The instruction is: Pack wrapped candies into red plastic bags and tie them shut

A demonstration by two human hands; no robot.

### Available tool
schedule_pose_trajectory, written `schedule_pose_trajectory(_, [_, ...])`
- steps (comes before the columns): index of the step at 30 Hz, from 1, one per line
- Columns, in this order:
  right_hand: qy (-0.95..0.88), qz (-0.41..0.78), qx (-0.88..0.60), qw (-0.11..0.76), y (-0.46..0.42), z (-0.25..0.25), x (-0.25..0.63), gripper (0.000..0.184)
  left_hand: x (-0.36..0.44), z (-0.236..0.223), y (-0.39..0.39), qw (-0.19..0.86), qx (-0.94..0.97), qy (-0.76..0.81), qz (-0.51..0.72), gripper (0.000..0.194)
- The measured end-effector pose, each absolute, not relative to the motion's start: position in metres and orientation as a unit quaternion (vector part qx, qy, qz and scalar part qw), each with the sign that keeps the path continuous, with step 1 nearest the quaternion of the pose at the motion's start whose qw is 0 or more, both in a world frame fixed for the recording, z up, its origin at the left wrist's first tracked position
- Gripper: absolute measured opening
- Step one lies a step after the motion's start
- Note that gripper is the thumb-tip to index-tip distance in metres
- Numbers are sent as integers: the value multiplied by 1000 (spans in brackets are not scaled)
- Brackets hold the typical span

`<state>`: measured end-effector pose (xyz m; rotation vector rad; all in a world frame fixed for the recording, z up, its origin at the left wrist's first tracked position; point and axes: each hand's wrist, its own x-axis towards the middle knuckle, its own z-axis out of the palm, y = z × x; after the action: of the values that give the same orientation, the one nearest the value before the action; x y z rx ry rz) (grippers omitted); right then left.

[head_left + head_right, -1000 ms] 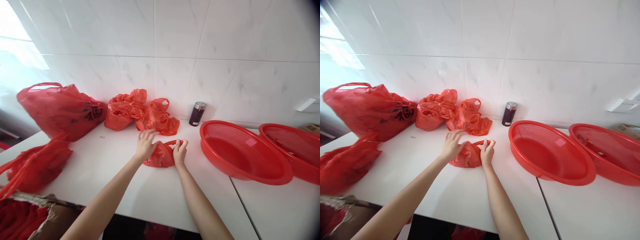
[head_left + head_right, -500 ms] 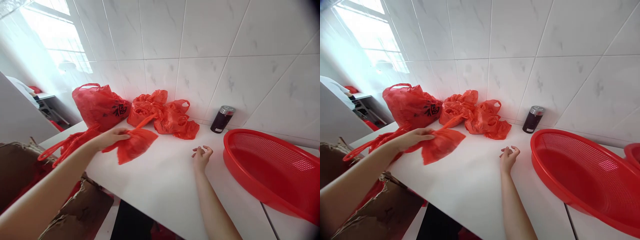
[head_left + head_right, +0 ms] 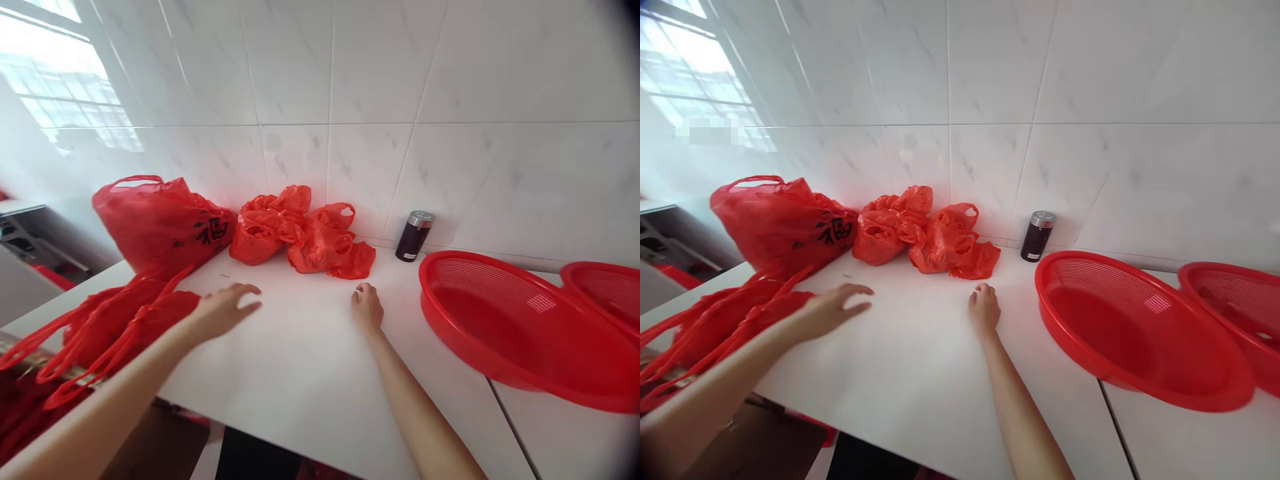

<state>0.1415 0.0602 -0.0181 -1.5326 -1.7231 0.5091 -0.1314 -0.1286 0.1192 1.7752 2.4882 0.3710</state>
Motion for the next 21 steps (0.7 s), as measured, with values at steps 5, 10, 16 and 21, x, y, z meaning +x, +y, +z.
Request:
schedule_pose_trajectory(5, [-754,116,-591,263,79,0,139,44,-30,42,-93,122,641,756,58,59])
schedule_pose_trajectory(10, [-798,91,-575,153,69,16,147,36,9,-7,-89,64,649,748,126,57])
schedule_pose_trajectory(16, [-844,126,-516,77,-33,15,165,31,-7,-17,-92,128,591,695,388,44])
schedule_pose_trajectory(21, [-849,227,-456,139,-96,11,186,7,4,-15,-91,178,601,673,393,45])
